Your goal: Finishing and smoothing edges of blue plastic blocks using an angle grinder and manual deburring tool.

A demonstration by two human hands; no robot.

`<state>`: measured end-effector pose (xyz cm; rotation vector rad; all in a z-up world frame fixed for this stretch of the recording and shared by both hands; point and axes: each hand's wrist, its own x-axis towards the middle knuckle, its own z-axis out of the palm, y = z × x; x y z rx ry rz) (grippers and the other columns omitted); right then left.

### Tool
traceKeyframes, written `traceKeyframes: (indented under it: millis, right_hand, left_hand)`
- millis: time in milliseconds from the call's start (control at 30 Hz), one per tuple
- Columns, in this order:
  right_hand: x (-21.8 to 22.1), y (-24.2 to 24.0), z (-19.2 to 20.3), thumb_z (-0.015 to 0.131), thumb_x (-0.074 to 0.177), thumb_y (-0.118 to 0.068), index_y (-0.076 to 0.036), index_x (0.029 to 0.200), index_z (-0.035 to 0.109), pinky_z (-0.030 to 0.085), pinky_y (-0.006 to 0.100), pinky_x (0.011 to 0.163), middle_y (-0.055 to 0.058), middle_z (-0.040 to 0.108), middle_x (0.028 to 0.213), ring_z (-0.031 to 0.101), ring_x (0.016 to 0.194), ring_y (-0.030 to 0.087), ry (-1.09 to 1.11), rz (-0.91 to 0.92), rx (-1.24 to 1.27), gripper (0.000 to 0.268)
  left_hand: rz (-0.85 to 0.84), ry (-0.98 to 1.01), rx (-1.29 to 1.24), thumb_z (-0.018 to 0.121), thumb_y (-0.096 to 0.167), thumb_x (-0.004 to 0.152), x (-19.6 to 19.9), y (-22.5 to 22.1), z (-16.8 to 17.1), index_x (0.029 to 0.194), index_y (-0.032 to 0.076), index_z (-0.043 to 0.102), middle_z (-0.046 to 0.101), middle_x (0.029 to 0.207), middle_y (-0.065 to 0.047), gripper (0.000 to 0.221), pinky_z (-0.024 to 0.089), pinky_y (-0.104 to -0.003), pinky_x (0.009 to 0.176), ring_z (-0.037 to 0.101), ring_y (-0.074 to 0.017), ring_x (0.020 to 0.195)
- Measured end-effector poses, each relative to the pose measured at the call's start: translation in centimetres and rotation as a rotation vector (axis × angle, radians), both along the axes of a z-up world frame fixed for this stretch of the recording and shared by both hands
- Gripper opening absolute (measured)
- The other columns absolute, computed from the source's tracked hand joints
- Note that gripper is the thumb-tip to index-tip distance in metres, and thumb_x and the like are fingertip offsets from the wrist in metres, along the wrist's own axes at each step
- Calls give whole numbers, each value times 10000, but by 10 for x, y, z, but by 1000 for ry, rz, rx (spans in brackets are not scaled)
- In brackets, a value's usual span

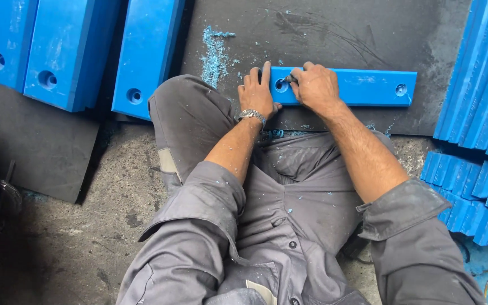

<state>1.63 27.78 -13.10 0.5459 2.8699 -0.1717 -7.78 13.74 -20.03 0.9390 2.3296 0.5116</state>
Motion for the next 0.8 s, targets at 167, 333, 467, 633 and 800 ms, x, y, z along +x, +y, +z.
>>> traceKeyframes:
  millis: [167, 333, 467, 633, 800]
  right_hand:
    - [-4, 2, -1, 754, 906, -310, -110, 963, 781, 540, 497, 636, 153, 691, 864, 690, 786, 360, 13, -11, 8, 209]
    - [5, -10, -2, 710, 969, -354, -64, 844, 780, 536, 534, 646, 184, 712, 776, 692, 741, 401, -172, -177, -42, 324]
    - [6, -28, -4, 707, 952, -364, -56, 867, 790, 561, 533, 706, 233, 722, 797, 705, 758, 430, -272, -348, -105, 330]
    - [-30, -43, -3, 808, 805, -356, -52, 877, 795, 583, 510, 735, 245, 728, 853, 714, 817, 426, -327, -423, -156, 313]
    - [-71, -31, -17, 809, 708, -166, -40, 935, 790, 600, 468, 779, 242, 742, 950, 733, 911, 401, -394, -307, -118, 261]
  left_hand:
    - [6, 12, -34, 995, 380, 520, 1, 1, -1, 1565, 226, 235, 402, 1467, -96, 1302, 431, -493, 1012, 450, -315, 1312]
    - [-7, 1, -56, 996, 377, 516, 1, 0, -4, 1566, 245, 231, 395, 1463, -89, 1306, 419, -502, 1021, 445, -308, 1303]
    - [13, 12, -41, 991, 376, 511, 2, 1, -2, 1565, 264, 239, 400, 1458, -92, 1299, 424, -497, 1012, 445, -314, 1310]
    - [39, 16, -7, 985, 358, 529, 14, 3, -40, 1560, 270, 259, 398, 1463, -96, 1264, 419, -502, 1001, 444, -316, 1310]
    - [27, 145, 38, 928, 252, 686, 10, 3, -35, 1599, 285, 276, 400, 1471, -104, 1122, 407, -489, 974, 456, -311, 1264]
